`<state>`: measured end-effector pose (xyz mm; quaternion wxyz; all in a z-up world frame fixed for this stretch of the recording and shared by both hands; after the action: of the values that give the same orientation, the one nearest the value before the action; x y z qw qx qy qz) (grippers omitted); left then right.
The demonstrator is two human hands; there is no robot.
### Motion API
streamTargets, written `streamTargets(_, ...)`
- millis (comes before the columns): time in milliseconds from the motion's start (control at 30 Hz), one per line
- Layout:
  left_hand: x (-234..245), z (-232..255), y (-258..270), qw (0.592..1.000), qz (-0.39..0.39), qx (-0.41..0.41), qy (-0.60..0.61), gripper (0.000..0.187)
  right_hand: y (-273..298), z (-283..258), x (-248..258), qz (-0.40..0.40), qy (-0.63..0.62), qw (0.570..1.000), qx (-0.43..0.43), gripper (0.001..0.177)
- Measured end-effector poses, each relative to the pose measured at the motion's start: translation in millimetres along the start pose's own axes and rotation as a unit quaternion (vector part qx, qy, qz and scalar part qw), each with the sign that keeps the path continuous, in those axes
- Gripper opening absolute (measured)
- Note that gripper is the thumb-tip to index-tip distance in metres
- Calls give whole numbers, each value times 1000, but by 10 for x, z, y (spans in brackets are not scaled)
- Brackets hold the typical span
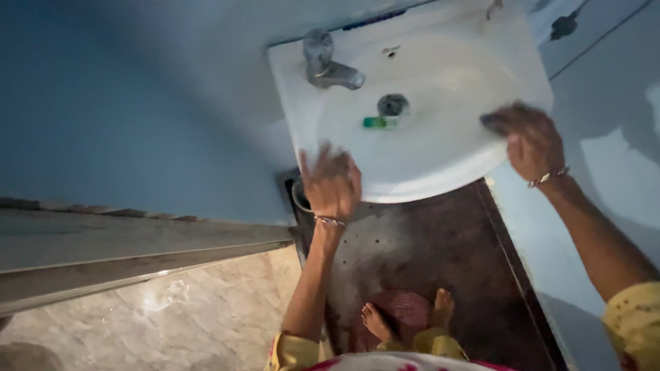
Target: The person scrubs a white bathroom sink using a small green sponge and a white bottle of cleaning liquid. They wipe the basin, faucet, and drain area, then rinse the sponge and their hands under running water.
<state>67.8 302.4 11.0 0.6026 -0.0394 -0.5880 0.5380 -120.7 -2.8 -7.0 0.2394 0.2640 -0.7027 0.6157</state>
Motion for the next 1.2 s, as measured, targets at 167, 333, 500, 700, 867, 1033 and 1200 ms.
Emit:
streamTargets(167,-392,771,385,994,-69,-59,57,31,159,-568,-161,69,-14,989,-133,31)
streamTargets(333,-661,1123,533,993,-58,-86,47,34,92,-1284,-318,50,-42,997,-33,19)
streamTargets(500,-568,579,510,988,-104,-102,47,37,-37,140,-30,9,-95,995,-6,23)
streamTargets(700,-398,687,449,996,-61,-69,-10,39,-12,651,27,78,-100,985,-117,25)
streamTargets(867,-1154,1509,618,972,-225,-40,-48,79,652,140,67,143,-89,918,-359,31)
streamTargets(1033,-1690,2077,403,960,-276,-27,42,86,790,785,-269,207,-178,808,-523,56)
streamTargets(1200,-1993,2310,194,952,-285,8,114,97,326,1800,-862,-64,-224,807,-542,84)
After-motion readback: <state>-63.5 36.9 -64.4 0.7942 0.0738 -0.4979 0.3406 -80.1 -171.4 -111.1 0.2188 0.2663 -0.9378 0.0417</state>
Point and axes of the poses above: each hand's wrist, its own y-axis away from the middle knuckle, its own x-axis out of the back of the hand, z = x × y, the point moved 9 cm from there along -y, towards the middle knuckle, and after that the axes turned 12 degrees about z, right-handed, at the moved point
